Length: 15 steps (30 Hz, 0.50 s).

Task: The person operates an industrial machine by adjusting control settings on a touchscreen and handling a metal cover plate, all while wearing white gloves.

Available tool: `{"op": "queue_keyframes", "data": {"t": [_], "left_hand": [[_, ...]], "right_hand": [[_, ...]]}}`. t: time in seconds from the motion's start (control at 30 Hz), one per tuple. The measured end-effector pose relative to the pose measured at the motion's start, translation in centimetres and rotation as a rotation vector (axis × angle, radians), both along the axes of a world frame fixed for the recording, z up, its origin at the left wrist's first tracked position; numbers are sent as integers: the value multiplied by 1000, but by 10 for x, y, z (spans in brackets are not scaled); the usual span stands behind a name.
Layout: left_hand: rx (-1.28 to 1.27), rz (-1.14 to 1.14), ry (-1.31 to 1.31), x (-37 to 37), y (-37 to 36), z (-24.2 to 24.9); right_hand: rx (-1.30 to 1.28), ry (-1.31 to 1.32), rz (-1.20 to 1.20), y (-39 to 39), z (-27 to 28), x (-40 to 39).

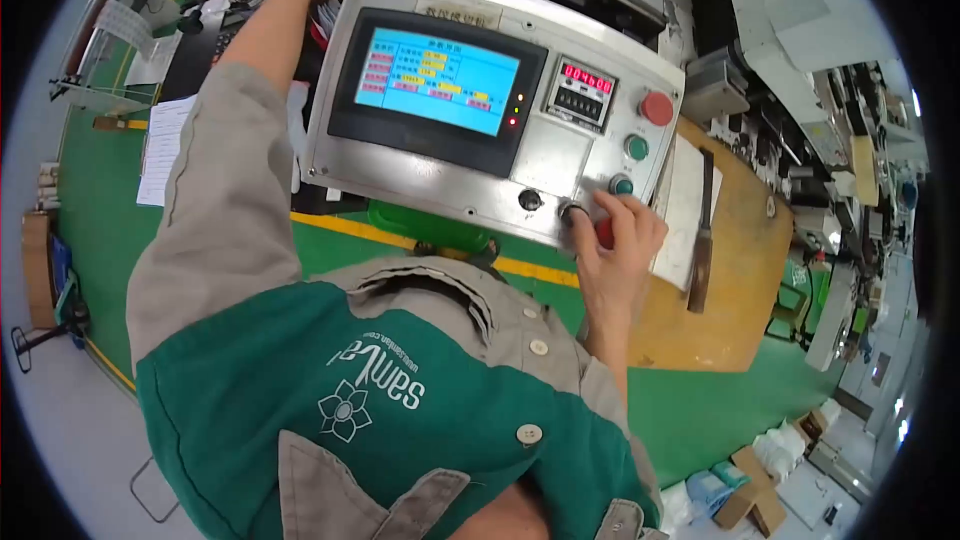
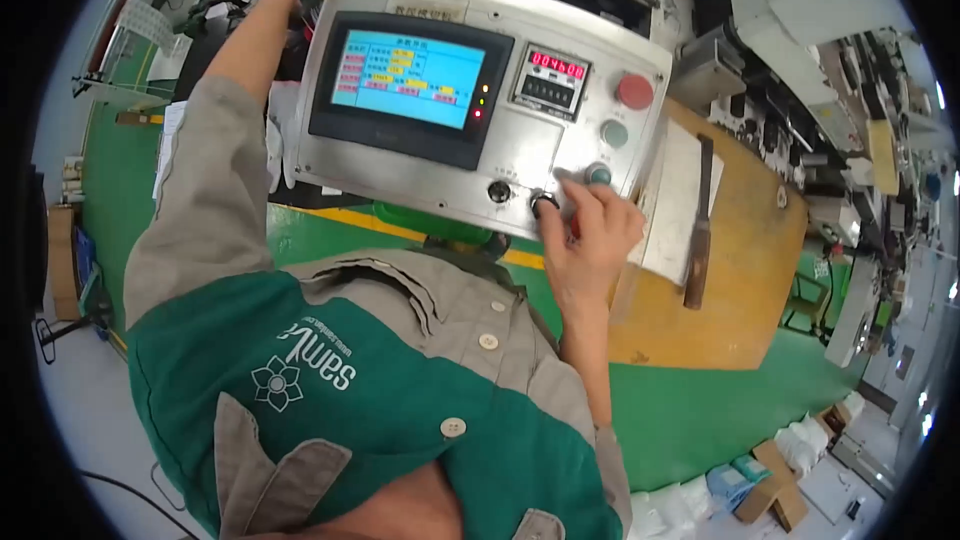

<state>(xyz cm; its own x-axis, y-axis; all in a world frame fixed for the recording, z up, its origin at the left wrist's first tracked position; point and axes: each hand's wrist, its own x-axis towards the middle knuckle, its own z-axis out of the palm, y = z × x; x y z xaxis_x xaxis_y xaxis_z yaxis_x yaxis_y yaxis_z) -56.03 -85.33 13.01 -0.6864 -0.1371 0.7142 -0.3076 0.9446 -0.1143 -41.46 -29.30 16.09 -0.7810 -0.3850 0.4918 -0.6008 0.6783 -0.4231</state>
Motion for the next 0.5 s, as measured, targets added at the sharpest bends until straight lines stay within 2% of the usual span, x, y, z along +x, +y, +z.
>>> {"op": "queue_keyframes", "data": {"t": [0.17,0.2,0.27,0.33,0.4,0.5], "left_hand": [[-58,-62,96,-2,-11,-8],[-61,-72,125,-3,-10,-9],[7,-18,14,2,-4,-1],[-31,-97,104,-7,-27,-17],[-30,-108,84,-9,-38,-23],[-49,2,-7,-11,-39,-24]], "right_hand": [[52,-1,160,-24,-1,5],[53,-7,149,-25,-3,5],[69,26,159,-24,-5,5],[80,4,129,-25,-6,7],[120,35,126,-25,-8,7],[98,28,102,-27,-10,7]]}}
